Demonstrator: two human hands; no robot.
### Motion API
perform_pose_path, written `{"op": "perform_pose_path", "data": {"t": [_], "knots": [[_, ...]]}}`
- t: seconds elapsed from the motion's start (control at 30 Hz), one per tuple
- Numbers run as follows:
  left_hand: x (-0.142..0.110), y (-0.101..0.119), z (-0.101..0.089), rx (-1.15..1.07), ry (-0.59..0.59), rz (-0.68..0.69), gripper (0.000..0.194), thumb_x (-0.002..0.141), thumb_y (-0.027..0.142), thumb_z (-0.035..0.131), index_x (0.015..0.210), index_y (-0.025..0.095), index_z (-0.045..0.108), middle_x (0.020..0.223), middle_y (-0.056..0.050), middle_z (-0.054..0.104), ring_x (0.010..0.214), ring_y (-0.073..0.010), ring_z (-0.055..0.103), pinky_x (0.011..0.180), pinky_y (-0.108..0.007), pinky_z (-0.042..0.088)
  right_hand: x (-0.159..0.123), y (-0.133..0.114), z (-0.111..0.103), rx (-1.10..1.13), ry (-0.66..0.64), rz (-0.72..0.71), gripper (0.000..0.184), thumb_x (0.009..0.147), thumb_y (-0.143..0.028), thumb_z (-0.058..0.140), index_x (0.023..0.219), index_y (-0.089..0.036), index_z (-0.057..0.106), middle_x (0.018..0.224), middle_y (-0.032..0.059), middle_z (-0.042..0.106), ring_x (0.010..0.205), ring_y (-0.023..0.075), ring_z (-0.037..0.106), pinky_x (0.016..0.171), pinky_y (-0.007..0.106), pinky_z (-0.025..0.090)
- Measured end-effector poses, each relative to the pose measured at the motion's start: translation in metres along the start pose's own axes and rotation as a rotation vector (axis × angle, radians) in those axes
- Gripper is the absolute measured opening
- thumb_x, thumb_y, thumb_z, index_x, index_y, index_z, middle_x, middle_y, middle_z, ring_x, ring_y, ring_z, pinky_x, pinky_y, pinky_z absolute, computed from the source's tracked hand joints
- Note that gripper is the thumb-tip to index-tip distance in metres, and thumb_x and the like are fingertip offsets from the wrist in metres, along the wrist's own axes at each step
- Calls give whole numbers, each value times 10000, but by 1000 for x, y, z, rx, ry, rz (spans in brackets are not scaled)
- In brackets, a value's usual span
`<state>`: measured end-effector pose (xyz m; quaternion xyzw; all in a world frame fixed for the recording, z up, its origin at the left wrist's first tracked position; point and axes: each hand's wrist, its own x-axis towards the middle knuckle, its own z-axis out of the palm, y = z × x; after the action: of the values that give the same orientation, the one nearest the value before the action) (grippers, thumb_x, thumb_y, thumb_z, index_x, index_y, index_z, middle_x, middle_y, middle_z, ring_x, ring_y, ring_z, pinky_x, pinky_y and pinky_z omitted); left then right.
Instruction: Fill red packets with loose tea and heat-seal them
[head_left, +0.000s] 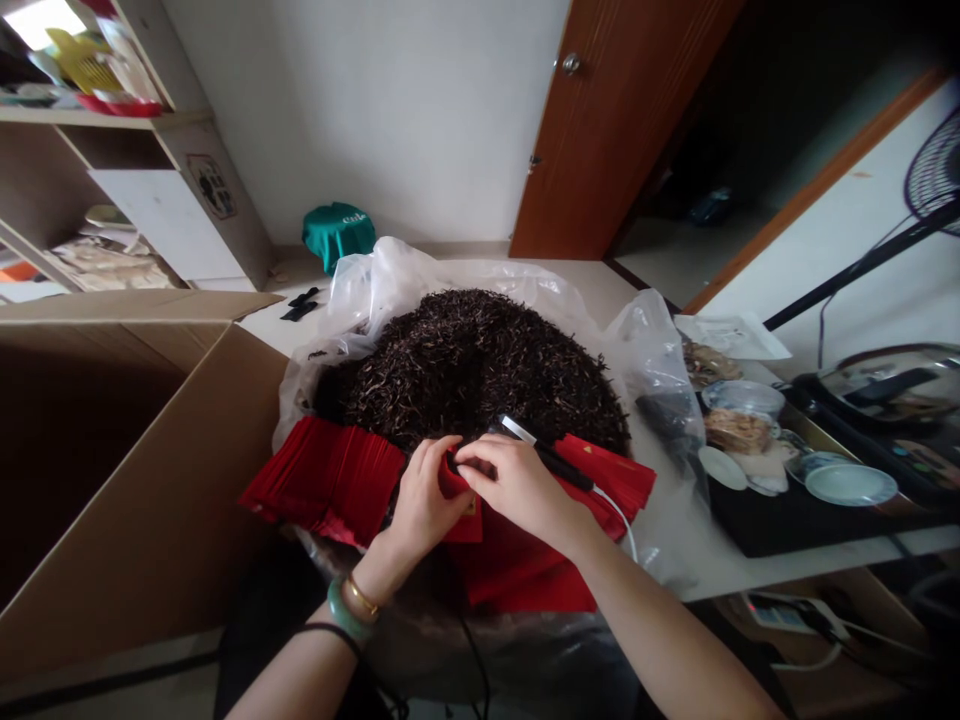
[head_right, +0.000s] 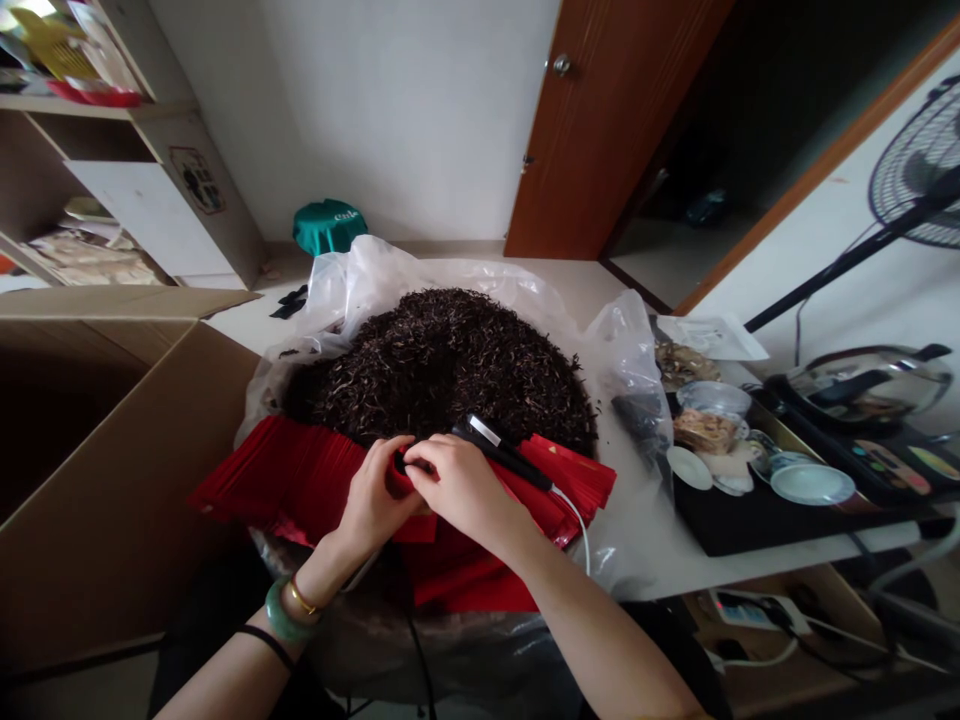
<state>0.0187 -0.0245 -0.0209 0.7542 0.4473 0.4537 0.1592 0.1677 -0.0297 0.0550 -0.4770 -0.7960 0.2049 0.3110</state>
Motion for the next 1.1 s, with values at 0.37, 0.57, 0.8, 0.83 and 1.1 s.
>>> {"op": "perform_pose_path", "data": {"t": [0.37, 0.57, 0.8, 0.83, 1.1], "knots": [[0, 1, 0, -16, -28, 3, 500, 674, 110, 655, 1142, 214, 512, 1004, -42, 624, 896, -202, 630, 786, -328, 538, 0, 1, 0, -9, 28, 4, 168, 781, -18, 651, 781, -186, 656, 762, 12, 709, 729, 164, 635, 706, 286, 508], [-1, 0, 1, 0, 16, 15, 524, 690, 130, 683, 1172, 209, 491, 1044, -54, 627, 936, -210, 631, 807, -336, 541, 0, 6, 8, 13, 214, -65, 135, 806, -67, 644, 785, -201, 638, 736, 10, 682, 680, 157, 610, 659, 268, 499], [0, -2, -1, 15, 44, -1, 543, 653, 83, 653, 1164, 192, 504, 998, -50, 637, 899, -202, 644, 787, -317, 549, -3, 8, 23, -38, 214, -47, 93, 853, -131, 601, 840, -197, 666, 743, 44, 653, 707, 176, 622, 668, 288, 520], [0, -3, -1, 15, 52, -8, 539, 655, 87, 654, 1163, 191, 507, 989, -49, 638, 891, -200, 645, 784, -315, 550, -3, 7, 22, -25, 199, -49, 103, 862, -130, 583, 863, -192, 666, 764, 51, 659, 723, 180, 630, 680, 295, 527], [-2, -3, -2, 15, 212, -95, 522, 718, 190, 690, 1199, 190, 487, 1077, -80, 646, 957, -216, 653, 826, -332, 545, -4, -7, 6, -47, 273, -185, 107, 867, -223, 589, 929, -211, 675, 898, 76, 666, 940, 236, 588, 867, 424, 529]]}}
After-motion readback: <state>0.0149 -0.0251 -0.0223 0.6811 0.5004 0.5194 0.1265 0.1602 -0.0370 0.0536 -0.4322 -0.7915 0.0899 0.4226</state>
